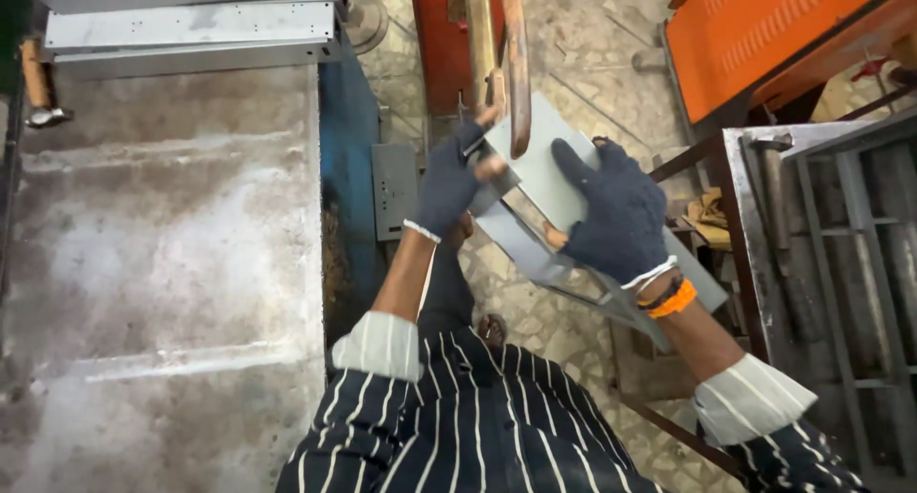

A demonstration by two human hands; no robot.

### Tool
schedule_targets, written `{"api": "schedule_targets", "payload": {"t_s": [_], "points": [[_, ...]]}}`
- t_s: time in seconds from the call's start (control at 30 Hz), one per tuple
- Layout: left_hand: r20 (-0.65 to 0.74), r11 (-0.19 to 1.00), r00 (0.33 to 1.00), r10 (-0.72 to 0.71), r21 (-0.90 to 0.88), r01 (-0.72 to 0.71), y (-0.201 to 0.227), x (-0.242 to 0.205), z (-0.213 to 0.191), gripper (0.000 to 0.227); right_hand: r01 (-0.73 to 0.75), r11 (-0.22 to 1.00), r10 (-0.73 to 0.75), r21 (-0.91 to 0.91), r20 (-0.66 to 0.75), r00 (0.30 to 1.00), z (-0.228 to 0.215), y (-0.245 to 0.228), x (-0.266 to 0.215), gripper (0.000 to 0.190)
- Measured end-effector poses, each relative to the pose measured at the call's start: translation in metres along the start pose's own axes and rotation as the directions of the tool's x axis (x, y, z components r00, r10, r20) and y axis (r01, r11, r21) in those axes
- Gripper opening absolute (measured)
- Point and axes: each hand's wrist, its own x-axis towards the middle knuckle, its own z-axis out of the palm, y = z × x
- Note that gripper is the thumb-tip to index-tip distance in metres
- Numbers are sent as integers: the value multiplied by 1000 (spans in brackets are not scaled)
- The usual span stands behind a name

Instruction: The person uses a manual bending machine to bend a rectangular metal sheet. They repeatedly position the sheet under the press, operate the lever to bend it, and then place the bent piece into a metal rack.

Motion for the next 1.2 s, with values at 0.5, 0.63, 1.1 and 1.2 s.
{"api": "schedule_targets", "payload": {"t_s": [0.5,0.63,1.1,1.2], "points": [[-275,722,941,196,690,51,-26,-39,59,87,356,934,-347,-1,216,913,-28,59,33,101],[-219,676,908,357,731,-90,-39,-31,55,83,353,935,-341,-18,223,913,-29,58,40,105],[-132,862,973,190,497,-101,-38,-29,37,84,243,970,-239,-14,154,959,-22,44,11,97],[-51,895,983,179,424,-141,-33,-32,31,85,208,978,-209,24,109,972,-13,41,-5,98]]}}
